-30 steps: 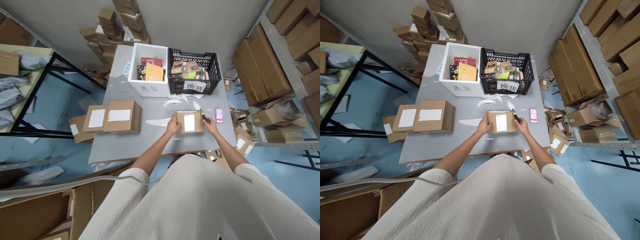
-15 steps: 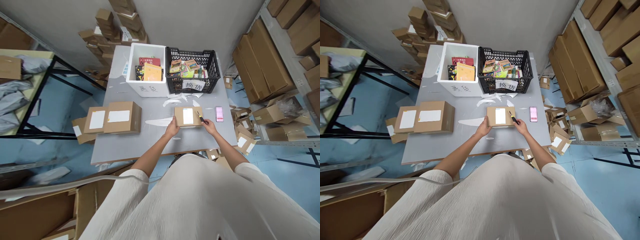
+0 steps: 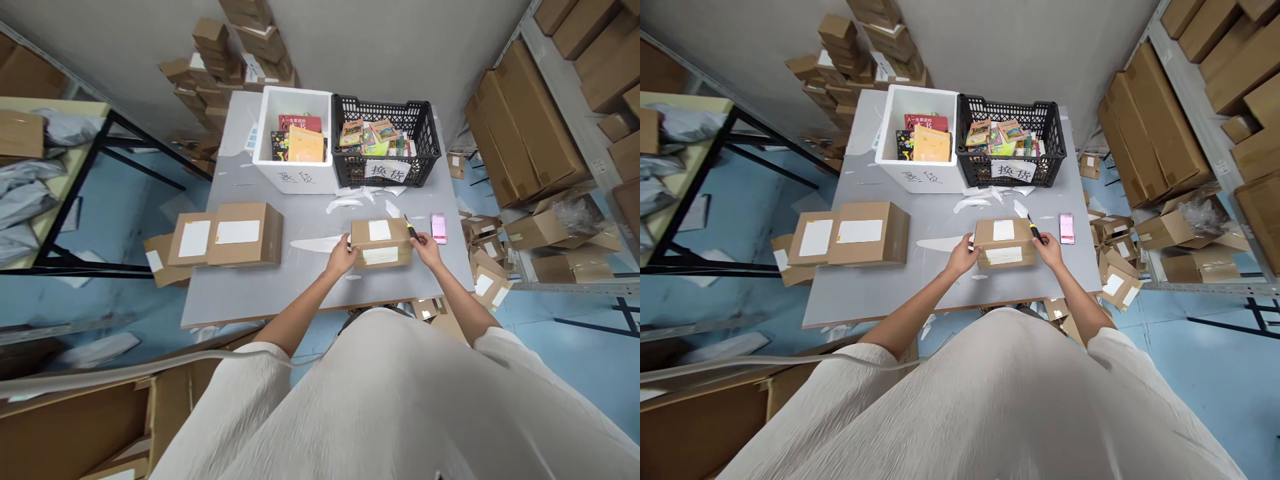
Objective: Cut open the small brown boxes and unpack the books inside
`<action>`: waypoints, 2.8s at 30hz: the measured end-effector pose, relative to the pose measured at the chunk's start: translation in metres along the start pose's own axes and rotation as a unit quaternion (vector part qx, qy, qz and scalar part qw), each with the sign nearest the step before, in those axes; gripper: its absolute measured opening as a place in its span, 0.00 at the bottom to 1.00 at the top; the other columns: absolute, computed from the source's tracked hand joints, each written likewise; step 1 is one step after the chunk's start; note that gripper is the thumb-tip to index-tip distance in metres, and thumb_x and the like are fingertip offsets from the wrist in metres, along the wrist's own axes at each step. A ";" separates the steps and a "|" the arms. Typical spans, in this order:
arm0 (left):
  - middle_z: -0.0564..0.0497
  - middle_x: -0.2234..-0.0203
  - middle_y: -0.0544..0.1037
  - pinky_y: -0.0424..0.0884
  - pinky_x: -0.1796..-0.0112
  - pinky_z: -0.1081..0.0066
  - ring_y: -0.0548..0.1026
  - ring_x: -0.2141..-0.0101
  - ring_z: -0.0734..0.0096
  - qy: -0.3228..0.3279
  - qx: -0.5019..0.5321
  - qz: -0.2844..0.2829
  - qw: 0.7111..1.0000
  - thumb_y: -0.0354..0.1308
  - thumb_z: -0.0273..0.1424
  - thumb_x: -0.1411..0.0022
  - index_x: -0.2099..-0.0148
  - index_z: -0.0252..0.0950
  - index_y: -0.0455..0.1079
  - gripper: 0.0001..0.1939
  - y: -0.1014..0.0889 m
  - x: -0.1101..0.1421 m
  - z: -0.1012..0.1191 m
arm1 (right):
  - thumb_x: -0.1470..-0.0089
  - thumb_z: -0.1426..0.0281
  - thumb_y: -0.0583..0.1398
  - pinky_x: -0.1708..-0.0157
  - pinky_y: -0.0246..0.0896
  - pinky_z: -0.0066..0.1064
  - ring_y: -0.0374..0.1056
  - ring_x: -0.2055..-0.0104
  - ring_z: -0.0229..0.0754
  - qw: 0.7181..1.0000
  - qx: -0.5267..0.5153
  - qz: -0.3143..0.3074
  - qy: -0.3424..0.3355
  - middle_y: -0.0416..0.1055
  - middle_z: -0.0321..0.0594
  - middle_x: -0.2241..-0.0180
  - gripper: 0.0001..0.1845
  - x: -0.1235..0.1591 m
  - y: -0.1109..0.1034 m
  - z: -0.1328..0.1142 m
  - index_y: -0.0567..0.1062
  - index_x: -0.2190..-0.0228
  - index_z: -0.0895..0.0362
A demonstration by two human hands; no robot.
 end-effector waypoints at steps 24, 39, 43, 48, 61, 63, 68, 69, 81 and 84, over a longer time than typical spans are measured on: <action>0.30 0.29 0.69 0.55 0.27 0.40 0.63 0.27 0.36 0.192 -0.183 0.022 0.964 0.56 0.27 0.32 0.19 0.38 0.61 0.40 0.029 0.021 0.031 | 0.38 0.42 0.65 0.32 0.69 0.53 0.76 0.38 0.58 0.984 0.102 -0.093 -0.108 0.82 0.46 0.40 0.33 -0.018 0.003 -0.040 0.84 0.42 0.49; 0.32 0.21 0.63 0.50 0.24 0.37 0.62 0.23 0.40 0.196 -0.174 0.037 0.964 0.55 0.24 0.31 0.19 0.38 0.62 0.40 0.031 0.021 0.029 | 0.28 0.49 0.61 0.45 0.72 0.45 0.81 0.47 0.59 0.859 0.329 -0.295 -0.259 0.88 0.43 0.50 0.23 -0.054 0.078 -0.100 0.90 0.47 0.48; 0.33 0.21 0.64 0.49 0.24 0.38 0.62 0.23 0.43 0.194 -0.221 0.031 0.955 0.55 0.24 0.31 0.18 0.40 0.60 0.41 0.029 0.024 0.032 | 0.24 0.53 0.59 0.45 0.70 0.39 0.80 0.45 0.55 0.830 0.391 -0.307 -0.254 0.88 0.43 0.49 0.23 -0.055 0.085 -0.113 0.89 0.45 0.49; 0.34 0.20 0.62 0.50 0.23 0.44 0.61 0.22 0.47 0.186 -0.274 0.027 0.943 0.52 0.25 0.28 0.18 0.37 0.59 0.39 0.028 0.026 0.036 | 0.21 0.59 0.57 0.45 0.67 0.34 0.80 0.42 0.52 0.793 0.450 -0.326 -0.248 0.86 0.43 0.44 0.21 -0.048 0.089 -0.127 0.87 0.41 0.49; 0.32 0.21 0.64 0.52 0.24 0.43 0.63 0.24 0.47 0.193 -0.283 0.027 0.939 0.52 0.25 0.29 0.19 0.35 0.61 0.38 0.028 0.026 0.036 | 0.22 0.61 0.58 0.44 0.67 0.34 0.79 0.41 0.52 0.777 0.479 -0.336 -0.233 0.85 0.43 0.40 0.22 -0.048 0.092 -0.137 0.85 0.37 0.50; 0.31 0.21 0.64 0.52 0.24 0.42 0.63 0.24 0.46 0.193 -0.284 0.027 0.939 0.53 0.25 0.29 0.19 0.35 0.61 0.38 0.028 0.025 0.036 | 0.22 0.62 0.58 0.44 0.67 0.34 0.79 0.41 0.53 0.772 0.487 -0.339 -0.226 0.84 0.44 0.39 0.22 -0.049 0.092 -0.138 0.84 0.36 0.51; 0.31 0.21 0.63 0.53 0.24 0.42 0.63 0.24 0.46 0.191 -0.288 0.023 0.938 0.53 0.26 0.29 0.19 0.35 0.61 0.38 0.027 0.025 0.037 | 0.22 0.61 0.58 0.45 0.68 0.35 0.79 0.41 0.55 0.760 0.508 -0.330 -0.234 0.84 0.45 0.39 0.22 -0.047 0.094 -0.143 0.84 0.36 0.49; 0.31 0.21 0.63 0.53 0.24 0.42 0.63 0.24 0.46 0.191 -0.288 0.022 0.938 0.53 0.26 0.29 0.19 0.34 0.61 0.38 0.027 0.025 0.037 | 0.22 0.61 0.57 0.46 0.68 0.35 0.79 0.41 0.55 0.758 0.513 -0.328 -0.236 0.84 0.45 0.39 0.22 -0.046 0.095 -0.143 0.85 0.36 0.48; 0.31 0.21 0.64 0.54 0.24 0.42 0.64 0.24 0.43 0.188 -0.285 0.032 0.939 0.52 0.30 0.25 0.17 0.34 0.60 0.37 0.027 0.029 0.039 | 0.22 0.56 0.56 0.54 0.63 0.34 0.78 0.45 0.54 0.743 0.536 -0.333 -0.223 0.85 0.45 0.43 0.25 -0.049 0.090 -0.140 0.83 0.35 0.47; 0.31 0.21 0.64 0.54 0.25 0.44 0.64 0.24 0.42 0.187 -0.283 0.037 0.940 0.52 0.31 0.25 0.16 0.35 0.58 0.38 0.027 0.030 0.039 | 0.23 0.55 0.56 0.56 0.61 0.33 0.78 0.49 0.52 0.738 0.551 -0.334 -0.201 0.87 0.45 0.47 0.24 -0.048 0.081 -0.144 0.85 0.37 0.47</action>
Point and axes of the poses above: each hand's wrist, its own x-axis away from the middle knuckle, its own y-axis out of the palm, z = x × y, the point moved 3 cm from there along -x, towards the middle knuckle
